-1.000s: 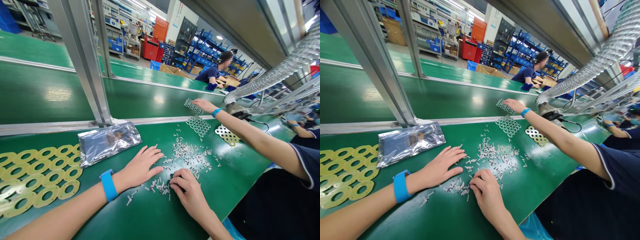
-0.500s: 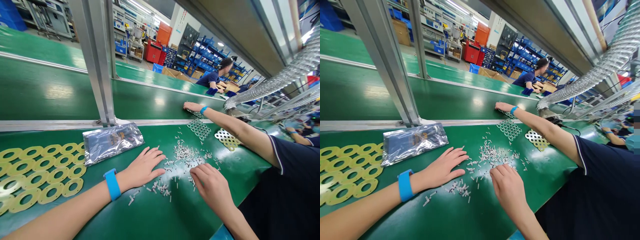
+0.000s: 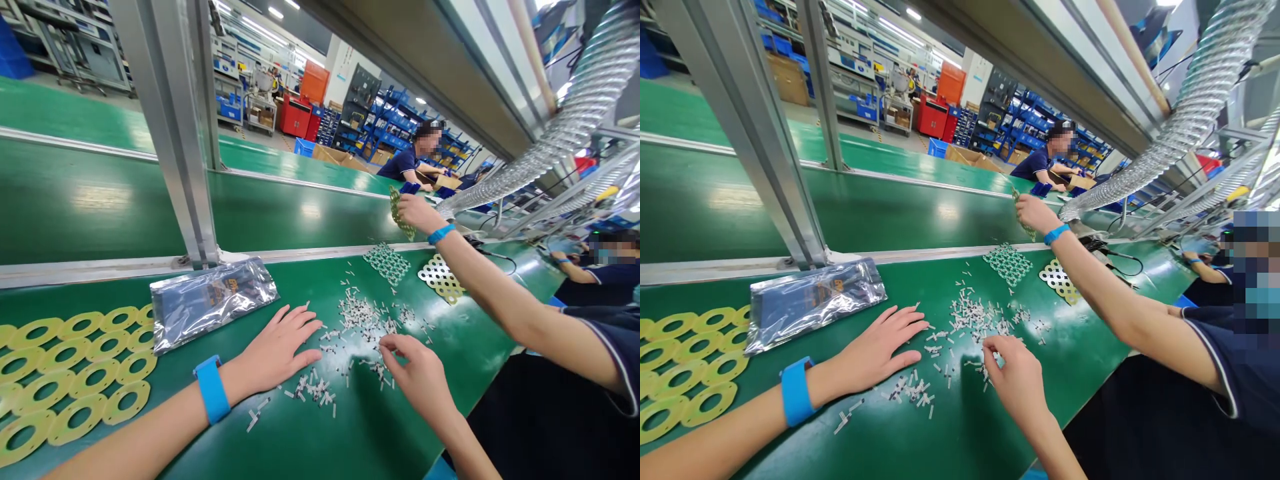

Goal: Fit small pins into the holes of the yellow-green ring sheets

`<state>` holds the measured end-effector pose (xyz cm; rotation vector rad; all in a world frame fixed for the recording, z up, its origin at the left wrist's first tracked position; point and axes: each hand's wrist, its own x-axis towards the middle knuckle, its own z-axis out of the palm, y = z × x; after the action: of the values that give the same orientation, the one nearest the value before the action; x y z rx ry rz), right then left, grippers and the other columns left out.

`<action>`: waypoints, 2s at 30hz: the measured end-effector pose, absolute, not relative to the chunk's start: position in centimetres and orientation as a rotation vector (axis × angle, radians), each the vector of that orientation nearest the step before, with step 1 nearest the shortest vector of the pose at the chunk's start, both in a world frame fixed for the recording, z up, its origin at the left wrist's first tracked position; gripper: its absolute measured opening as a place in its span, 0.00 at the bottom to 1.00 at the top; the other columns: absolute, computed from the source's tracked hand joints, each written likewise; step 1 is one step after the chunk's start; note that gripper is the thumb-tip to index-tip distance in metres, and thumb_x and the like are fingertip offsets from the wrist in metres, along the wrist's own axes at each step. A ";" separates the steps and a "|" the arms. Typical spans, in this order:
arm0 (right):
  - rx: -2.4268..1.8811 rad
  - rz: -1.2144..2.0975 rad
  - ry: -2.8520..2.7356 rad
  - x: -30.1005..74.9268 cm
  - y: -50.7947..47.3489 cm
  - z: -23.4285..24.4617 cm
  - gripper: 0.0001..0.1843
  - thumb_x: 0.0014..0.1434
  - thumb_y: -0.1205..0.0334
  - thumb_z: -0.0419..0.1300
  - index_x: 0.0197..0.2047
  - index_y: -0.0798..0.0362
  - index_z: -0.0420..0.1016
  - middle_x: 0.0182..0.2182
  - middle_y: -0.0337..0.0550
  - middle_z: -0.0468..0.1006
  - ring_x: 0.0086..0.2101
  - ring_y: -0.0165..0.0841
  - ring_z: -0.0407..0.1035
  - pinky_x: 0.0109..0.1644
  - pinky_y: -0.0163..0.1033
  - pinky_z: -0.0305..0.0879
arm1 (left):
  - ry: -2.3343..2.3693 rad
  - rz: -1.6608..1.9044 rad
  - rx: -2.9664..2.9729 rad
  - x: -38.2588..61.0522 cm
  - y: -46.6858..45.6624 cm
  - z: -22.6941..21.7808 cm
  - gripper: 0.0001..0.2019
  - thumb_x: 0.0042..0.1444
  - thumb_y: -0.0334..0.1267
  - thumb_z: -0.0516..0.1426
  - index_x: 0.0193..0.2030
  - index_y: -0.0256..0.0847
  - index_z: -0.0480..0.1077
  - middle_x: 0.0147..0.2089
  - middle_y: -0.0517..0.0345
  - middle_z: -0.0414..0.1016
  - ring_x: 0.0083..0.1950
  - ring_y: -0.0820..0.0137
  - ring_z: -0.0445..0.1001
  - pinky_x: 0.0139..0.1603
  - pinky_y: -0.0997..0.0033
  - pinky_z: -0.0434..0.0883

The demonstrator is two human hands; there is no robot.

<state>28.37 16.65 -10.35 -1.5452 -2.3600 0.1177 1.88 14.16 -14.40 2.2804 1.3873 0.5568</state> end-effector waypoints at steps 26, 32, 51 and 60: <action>-1.663 0.070 -2.641 29.1 16.7 -14.4 0.30 0.61 0.46 0.39 0.64 0.47 0.41 0.64 0.45 0.43 0.61 0.41 0.39 0.59 0.57 0.43 | 1.414 0.429 2.308 1.8 14.2 -14.4 0.25 0.57 0.54 0.40 0.60 0.54 0.48 0.64 0.63 0.51 0.66 0.62 0.43 0.64 0.46 0.44; -1.533 0.084 -2.643 26.2 18.1 -13.8 0.30 0.61 0.47 0.40 0.63 0.49 0.46 0.63 0.46 0.47 0.61 0.40 0.41 0.60 0.54 0.43 | 1.409 0.446 2.289 1.9 14.0 -14.2 0.25 0.57 0.54 0.40 0.60 0.52 0.49 0.64 0.60 0.52 0.66 0.61 0.43 0.64 0.46 0.45; -1.445 0.272 -2.176 25.5 24.9 -12.1 0.17 0.57 0.57 0.47 0.38 0.54 0.75 0.40 0.48 0.77 0.41 0.37 0.69 0.44 0.41 0.64 | 1.394 0.463 2.228 1.8 14.0 -14.2 0.25 0.56 0.56 0.39 0.59 0.53 0.51 0.63 0.60 0.53 0.66 0.60 0.44 0.64 0.46 0.44; -1.484 0.359 -2.311 24.2 29.8 -13.0 0.10 0.48 0.66 0.52 0.26 0.53 0.75 0.23 0.39 0.75 0.25 0.31 0.69 0.31 0.33 0.62 | 1.334 0.568 2.115 1.6 13.9 -14.0 0.24 0.56 0.54 0.42 0.57 0.53 0.54 0.62 0.58 0.54 0.65 0.59 0.44 0.64 0.45 0.41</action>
<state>24.15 29.78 -13.03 -1.4841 -2.3106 0.3587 1.57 13.94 -13.98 2.1154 1.3344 0.5676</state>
